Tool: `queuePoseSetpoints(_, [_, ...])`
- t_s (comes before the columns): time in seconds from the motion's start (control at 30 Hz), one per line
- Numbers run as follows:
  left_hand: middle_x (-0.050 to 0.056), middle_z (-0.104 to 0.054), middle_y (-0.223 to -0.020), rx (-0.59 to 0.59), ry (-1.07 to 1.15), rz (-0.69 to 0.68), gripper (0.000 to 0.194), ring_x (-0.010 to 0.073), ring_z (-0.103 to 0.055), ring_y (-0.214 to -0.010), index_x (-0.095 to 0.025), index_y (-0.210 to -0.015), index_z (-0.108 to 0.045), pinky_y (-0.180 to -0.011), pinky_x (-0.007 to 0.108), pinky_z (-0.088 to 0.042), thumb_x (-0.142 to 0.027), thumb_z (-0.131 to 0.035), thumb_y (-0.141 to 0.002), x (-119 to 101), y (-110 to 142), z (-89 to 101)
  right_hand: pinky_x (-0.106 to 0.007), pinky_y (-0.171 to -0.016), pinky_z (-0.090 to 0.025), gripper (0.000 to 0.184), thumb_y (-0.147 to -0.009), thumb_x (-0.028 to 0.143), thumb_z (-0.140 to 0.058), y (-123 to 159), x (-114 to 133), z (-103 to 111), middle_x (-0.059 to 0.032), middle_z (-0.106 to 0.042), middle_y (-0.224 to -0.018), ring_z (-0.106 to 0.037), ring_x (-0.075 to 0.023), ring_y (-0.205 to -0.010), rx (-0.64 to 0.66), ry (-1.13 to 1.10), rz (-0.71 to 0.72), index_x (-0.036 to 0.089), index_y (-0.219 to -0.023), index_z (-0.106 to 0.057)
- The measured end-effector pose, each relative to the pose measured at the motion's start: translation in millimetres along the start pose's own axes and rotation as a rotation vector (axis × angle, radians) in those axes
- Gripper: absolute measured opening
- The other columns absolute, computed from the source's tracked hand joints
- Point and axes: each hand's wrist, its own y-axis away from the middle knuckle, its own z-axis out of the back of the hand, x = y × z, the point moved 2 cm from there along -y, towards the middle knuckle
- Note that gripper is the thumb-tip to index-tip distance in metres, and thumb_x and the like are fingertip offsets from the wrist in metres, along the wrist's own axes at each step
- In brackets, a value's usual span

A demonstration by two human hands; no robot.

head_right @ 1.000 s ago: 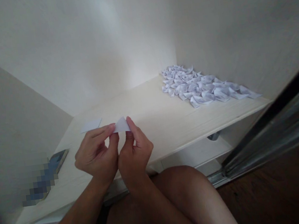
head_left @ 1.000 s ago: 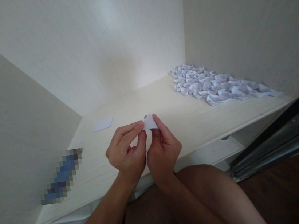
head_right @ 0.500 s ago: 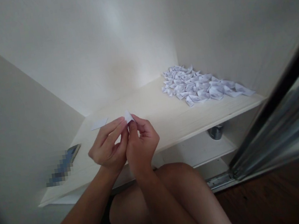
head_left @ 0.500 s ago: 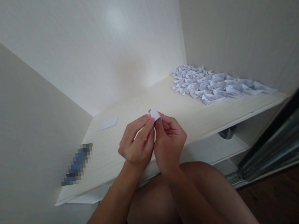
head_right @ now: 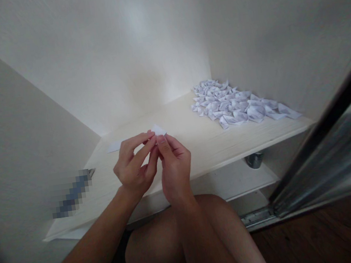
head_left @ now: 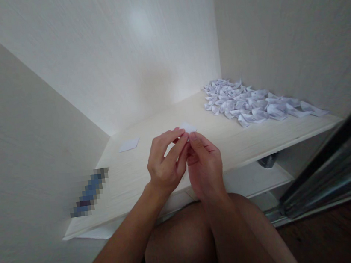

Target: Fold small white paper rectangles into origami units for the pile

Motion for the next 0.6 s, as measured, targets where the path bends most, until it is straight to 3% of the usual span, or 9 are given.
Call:
queuePoseSetpoints(0.13, [0.007,-0.079,-0.110,0.025,0.026,0.045,0.020,0.0213,-0.075,-0.103,-0.024,-0.109,-0.074,-0.086,0.038,-0.063,-0.011,-0.067,-0.094,-3.2,-0.7,-0.6,-0.038,-0.093,-0.059,0.018,-0.083,0.039,-0.076,-1.3,4.7,-0.2,-0.0030,-0.078,-0.093,-0.074,-0.0195,-0.091,-0.003,-0.070,-0.109,0.021,-0.087,-0.075])
queuePoseSetpoints(0.33, [0.007,-0.076,-0.113,-0.068,0.149,0.305,0.021,0.0203,-0.072,-0.105,-0.022,-0.111,-0.074,-0.091,0.039,-0.062,-0.015,-0.068,-0.092,-2.6,-2.8,-7.1,-0.033,-0.081,-0.062,0.015,-0.078,0.034,-0.078,-2.5,7.4,-1.4,-0.0025,-0.079,-0.090,-0.074,-0.0173,-0.078,-0.037,-0.151,-0.164,0.021,-0.084,-0.073])
queuePoseSetpoints(0.43, [0.008,-0.076,-0.110,-0.028,0.298,0.403,0.023,0.0201,-0.072,-0.104,-0.021,-0.115,-0.074,-0.093,0.039,-0.060,-0.018,-0.069,-0.092,1.3,-3.7,-12.3,-0.033,-0.082,-0.061,0.016,-0.077,0.030,-0.080,-2.1,8.8,-2.1,-0.0024,-0.079,-0.092,-0.076,-0.0178,-0.080,-0.027,-0.179,-0.188,0.021,-0.088,-0.073])
queuePoseSetpoints(0.6, [0.004,-0.078,-0.103,0.007,0.385,0.417,0.019,0.0160,-0.072,-0.094,-0.023,-0.112,-0.075,-0.085,0.032,-0.060,-0.017,-0.067,-0.095,-0.1,-2.6,-12.7,-0.028,-0.077,-0.059,0.020,-0.075,0.028,-0.082,-0.8,9.3,-1.6,0.0013,-0.076,-0.085,-0.074,-0.0159,-0.080,-0.017,-0.186,-0.190,0.022,-0.090,-0.071])
